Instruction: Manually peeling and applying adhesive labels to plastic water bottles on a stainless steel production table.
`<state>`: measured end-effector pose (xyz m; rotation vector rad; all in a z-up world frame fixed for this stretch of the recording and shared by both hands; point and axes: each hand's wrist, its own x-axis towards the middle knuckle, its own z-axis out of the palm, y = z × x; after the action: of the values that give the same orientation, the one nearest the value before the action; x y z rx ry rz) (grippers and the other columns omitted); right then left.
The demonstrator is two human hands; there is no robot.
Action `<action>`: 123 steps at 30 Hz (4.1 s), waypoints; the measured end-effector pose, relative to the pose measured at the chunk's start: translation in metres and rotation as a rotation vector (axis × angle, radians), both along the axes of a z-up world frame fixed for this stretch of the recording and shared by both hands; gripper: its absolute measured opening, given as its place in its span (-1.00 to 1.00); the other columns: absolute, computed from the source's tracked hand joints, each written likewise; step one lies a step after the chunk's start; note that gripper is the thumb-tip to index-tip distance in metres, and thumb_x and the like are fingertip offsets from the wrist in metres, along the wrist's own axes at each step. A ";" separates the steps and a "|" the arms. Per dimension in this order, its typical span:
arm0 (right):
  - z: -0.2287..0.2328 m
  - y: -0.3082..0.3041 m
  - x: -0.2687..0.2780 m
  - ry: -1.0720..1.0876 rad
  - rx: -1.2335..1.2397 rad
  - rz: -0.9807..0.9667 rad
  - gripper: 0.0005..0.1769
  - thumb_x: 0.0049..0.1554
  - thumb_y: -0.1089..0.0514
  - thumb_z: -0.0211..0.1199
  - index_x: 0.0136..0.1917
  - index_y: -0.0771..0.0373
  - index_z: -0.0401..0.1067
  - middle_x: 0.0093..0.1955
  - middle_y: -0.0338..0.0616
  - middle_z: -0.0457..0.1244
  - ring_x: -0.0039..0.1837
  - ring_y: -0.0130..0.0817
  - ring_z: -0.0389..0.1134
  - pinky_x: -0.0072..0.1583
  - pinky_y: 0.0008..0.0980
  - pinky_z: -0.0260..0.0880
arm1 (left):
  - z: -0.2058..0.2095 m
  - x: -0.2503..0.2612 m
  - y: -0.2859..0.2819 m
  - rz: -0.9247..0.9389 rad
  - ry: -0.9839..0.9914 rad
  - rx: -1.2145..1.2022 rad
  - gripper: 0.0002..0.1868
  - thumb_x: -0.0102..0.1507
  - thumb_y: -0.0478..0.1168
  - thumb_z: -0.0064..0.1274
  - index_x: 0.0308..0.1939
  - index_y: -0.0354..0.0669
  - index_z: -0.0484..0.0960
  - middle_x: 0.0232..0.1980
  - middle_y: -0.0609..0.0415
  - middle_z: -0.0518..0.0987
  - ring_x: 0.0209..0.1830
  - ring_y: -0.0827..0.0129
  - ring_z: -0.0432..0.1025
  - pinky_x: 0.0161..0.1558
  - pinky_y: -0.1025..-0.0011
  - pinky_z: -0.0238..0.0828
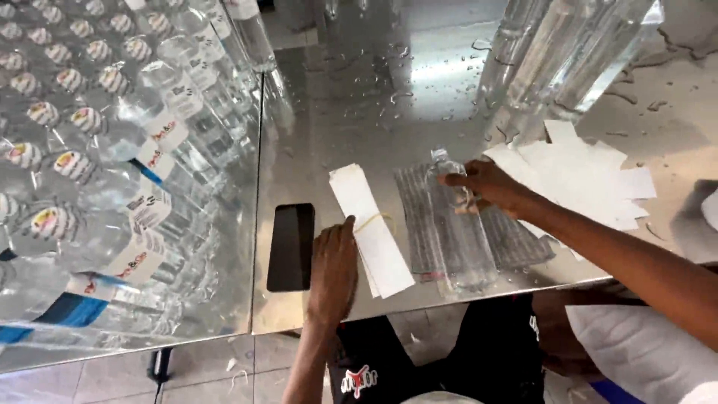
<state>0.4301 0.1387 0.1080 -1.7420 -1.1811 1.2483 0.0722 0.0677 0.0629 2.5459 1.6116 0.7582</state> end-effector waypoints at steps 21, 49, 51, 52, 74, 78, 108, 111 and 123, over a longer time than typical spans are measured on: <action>0.037 -0.081 0.035 -0.484 0.250 0.188 -0.17 0.24 -0.06 0.38 0.63 0.37 0.28 0.38 0.27 0.19 0.35 0.13 0.33 0.22 -0.02 0.47 | 0.035 0.051 -0.015 -0.284 -0.498 -0.368 -0.69 0.50 -0.11 0.05 0.29 0.00 0.70 0.02 0.07 0.79 0.15 0.22 0.69 0.46 0.07 0.33; 0.032 -0.229 -0.077 -0.034 0.488 0.320 -0.74 0.24 0.11 0.32 0.18 0.14 0.65 0.07 -0.23 0.57 0.05 -0.40 0.65 0.14 -0.44 0.69 | 0.000 0.010 -0.096 -0.283 -0.196 0.045 -0.74 0.47 -0.26 0.11 0.21 -0.22 0.69 0.37 -0.08 0.65 0.48 0.06 0.46 0.56 0.03 0.30; 0.029 -0.229 -0.082 -0.041 0.451 0.338 -0.71 0.25 0.06 0.31 0.21 0.10 0.65 0.06 -0.27 0.58 0.04 -0.42 0.65 0.14 -0.44 0.68 | 0.006 0.010 -0.098 -0.303 -0.185 0.061 -0.69 0.45 -0.16 0.15 0.21 -0.24 0.67 0.35 -0.10 0.65 0.45 0.03 0.48 0.55 0.01 0.32; 0.028 -0.229 -0.085 -0.052 0.415 0.354 -0.68 0.25 0.02 0.31 0.24 0.05 0.65 0.05 -0.30 0.58 0.03 -0.45 0.66 0.14 -0.44 0.68 | 0.009 0.009 -0.098 -0.325 -0.177 0.080 -0.62 0.44 -0.05 0.19 0.21 -0.25 0.66 0.34 -0.11 0.66 0.43 0.00 0.49 0.53 0.00 0.34; -0.021 -0.216 -0.147 0.624 -0.075 -0.043 -0.25 0.17 -0.08 0.34 0.57 0.23 0.48 -0.09 -0.30 0.19 -0.12 -0.46 -0.01 0.01 -0.47 0.00 | 0.054 0.009 -0.170 -0.404 -0.218 0.278 -0.87 0.41 -0.37 0.25 0.03 -0.30 0.76 0.13 -0.12 0.78 0.21 0.09 0.66 0.32 0.00 0.54; -0.006 -0.222 -0.146 0.647 -0.086 -0.021 -0.39 0.12 0.19 0.39 0.43 0.35 0.52 0.23 0.07 0.51 0.28 -0.12 0.51 0.36 -0.13 0.46 | 0.031 -0.005 -0.167 -0.389 -0.350 0.190 -0.73 0.40 -0.22 0.30 0.15 -0.19 0.70 0.27 -0.08 0.72 0.35 0.07 0.59 0.49 -0.09 0.42; 0.001 -0.263 -0.124 0.112 0.647 0.236 -0.77 0.27 0.26 0.31 0.18 0.24 0.65 0.00 -0.12 0.43 -0.01 -0.31 0.52 -0.01 -0.42 0.57 | 0.081 0.034 -0.162 -0.355 -0.725 0.047 -0.73 0.37 -0.22 0.32 0.11 -0.23 0.75 0.17 0.01 0.76 0.23 0.17 0.66 0.42 0.07 0.58; 0.006 -0.261 -0.128 0.029 0.764 0.253 -0.80 0.25 0.30 0.32 0.15 0.26 0.63 -0.04 -0.12 0.42 -0.06 -0.35 0.48 -0.02 -0.45 0.53 | 0.084 0.036 -0.162 -0.327 -0.609 0.156 -0.81 0.39 -0.31 0.28 0.08 -0.26 0.76 0.14 0.02 0.77 0.19 0.16 0.66 0.38 0.06 0.57; 0.003 -0.261 -0.135 0.086 0.614 0.105 -0.78 0.21 0.22 0.38 0.11 0.32 0.66 -0.02 -0.06 0.44 0.02 -0.25 0.54 0.05 -0.41 0.64 | 0.069 0.036 -0.159 -0.247 -0.562 0.267 -0.90 0.46 -0.37 0.10 0.02 -0.31 0.67 0.08 -0.10 0.74 0.13 0.09 0.66 0.29 0.08 0.64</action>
<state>0.2951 -0.1219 0.1105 -1.1745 -1.4300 0.8751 0.1083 -0.0908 0.1316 2.3065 1.0571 1.5604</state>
